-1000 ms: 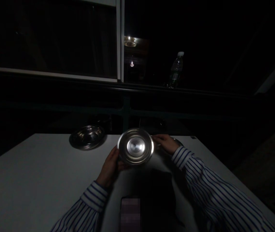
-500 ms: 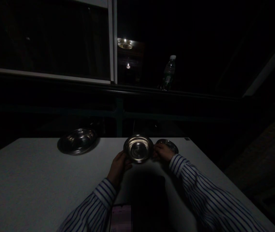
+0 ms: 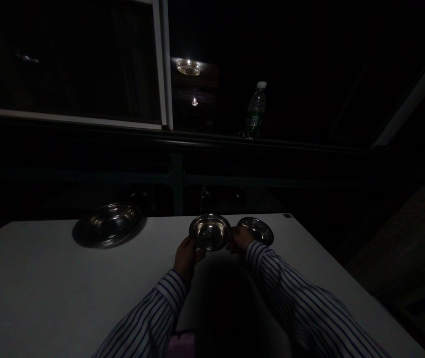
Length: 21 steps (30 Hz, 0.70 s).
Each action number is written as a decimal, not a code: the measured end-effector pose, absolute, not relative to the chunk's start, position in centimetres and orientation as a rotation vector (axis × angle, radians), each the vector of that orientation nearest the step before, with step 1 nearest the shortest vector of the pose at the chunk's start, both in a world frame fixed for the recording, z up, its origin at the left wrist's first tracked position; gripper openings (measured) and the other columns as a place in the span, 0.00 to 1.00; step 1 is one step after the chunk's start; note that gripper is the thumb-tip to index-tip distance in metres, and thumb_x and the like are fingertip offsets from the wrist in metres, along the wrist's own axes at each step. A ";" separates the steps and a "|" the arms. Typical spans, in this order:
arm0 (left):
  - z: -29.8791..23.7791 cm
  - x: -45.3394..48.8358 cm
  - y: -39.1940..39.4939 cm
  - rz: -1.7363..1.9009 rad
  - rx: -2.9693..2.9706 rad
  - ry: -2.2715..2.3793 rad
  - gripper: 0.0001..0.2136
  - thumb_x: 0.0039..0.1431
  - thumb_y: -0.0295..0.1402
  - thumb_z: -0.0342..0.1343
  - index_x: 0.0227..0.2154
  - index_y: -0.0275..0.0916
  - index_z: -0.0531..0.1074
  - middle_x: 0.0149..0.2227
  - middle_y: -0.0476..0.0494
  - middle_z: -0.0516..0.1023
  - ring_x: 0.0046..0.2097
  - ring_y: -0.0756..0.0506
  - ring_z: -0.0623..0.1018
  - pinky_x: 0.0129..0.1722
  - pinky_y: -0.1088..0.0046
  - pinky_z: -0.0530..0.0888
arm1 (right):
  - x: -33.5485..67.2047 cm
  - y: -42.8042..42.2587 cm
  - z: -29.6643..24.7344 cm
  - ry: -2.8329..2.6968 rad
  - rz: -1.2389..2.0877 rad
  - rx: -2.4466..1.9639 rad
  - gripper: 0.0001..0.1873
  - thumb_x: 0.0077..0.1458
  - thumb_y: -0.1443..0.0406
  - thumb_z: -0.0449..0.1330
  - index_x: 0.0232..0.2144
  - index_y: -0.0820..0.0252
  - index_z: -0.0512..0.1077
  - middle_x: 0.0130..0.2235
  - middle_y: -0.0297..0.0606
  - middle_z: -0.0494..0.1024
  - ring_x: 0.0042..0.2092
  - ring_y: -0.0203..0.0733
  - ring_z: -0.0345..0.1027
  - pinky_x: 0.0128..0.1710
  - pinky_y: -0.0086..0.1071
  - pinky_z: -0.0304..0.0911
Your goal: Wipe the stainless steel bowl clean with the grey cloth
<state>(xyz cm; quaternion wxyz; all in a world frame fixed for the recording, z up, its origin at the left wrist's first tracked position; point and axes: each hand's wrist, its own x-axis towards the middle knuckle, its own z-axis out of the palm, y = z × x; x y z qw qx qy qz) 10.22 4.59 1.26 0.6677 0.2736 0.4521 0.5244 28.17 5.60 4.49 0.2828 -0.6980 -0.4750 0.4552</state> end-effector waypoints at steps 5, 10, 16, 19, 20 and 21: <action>1.3 11.2 5.6 1.188 0.616 1.050 0.15 0.52 0.31 0.54 0.44 0.36 0.66 0.32 0.43 0.74 0.24 0.52 0.75 0.25 0.74 0.73 | 28.4 6.0 4.4 -1.254 1.220 -1.891 0.13 0.60 0.60 0.50 0.40 0.65 0.66 0.30 0.33 0.71 0.25 0.29 0.65 0.23 0.25 0.64; 1.6 11.6 5.5 1.176 0.643 1.082 0.14 0.52 0.30 0.54 0.43 0.34 0.66 0.31 0.42 0.74 0.24 0.52 0.74 0.24 0.75 0.72 | 29.2 6.1 4.2 -1.265 1.236 -1.896 0.13 0.60 0.61 0.50 0.42 0.65 0.66 0.30 0.33 0.71 0.25 0.29 0.65 0.23 0.25 0.64; 2.2 11.9 5.3 1.168 0.738 1.157 0.11 0.50 0.32 0.55 0.37 0.32 0.69 0.29 0.41 0.75 0.22 0.51 0.73 0.23 0.74 0.71 | 29.6 5.7 4.5 -1.295 1.239 -1.867 0.13 0.60 0.62 0.50 0.42 0.66 0.66 0.30 0.33 0.71 0.25 0.29 0.66 0.23 0.25 0.65; 2.6 12.0 4.9 1.173 0.834 1.227 0.11 0.48 0.32 0.56 0.34 0.31 0.70 0.27 0.41 0.75 0.24 0.50 0.74 0.24 0.75 0.71 | 29.3 5.0 5.3 -1.328 1.242 -1.841 0.12 0.61 0.64 0.49 0.42 0.66 0.66 0.29 0.33 0.72 0.25 0.30 0.67 0.23 0.25 0.66; 2.7 11.9 4.7 1.175 0.870 1.255 0.11 0.48 0.32 0.56 0.34 0.31 0.71 0.27 0.40 0.75 0.25 0.49 0.75 0.25 0.74 0.71 | 29.3 4.8 5.6 -1.339 1.235 -1.838 0.12 0.61 0.65 0.48 0.43 0.66 0.66 0.28 0.33 0.73 0.24 0.30 0.68 0.22 0.26 0.66; 2.9 11.7 4.6 1.176 0.907 1.288 0.11 0.49 0.32 0.55 0.34 0.31 0.71 0.27 0.40 0.76 0.26 0.48 0.76 0.26 0.73 0.72 | 29.4 4.5 5.9 -1.350 1.218 -1.840 0.13 0.61 0.66 0.47 0.45 0.66 0.65 0.27 0.33 0.73 0.23 0.31 0.68 0.22 0.26 0.66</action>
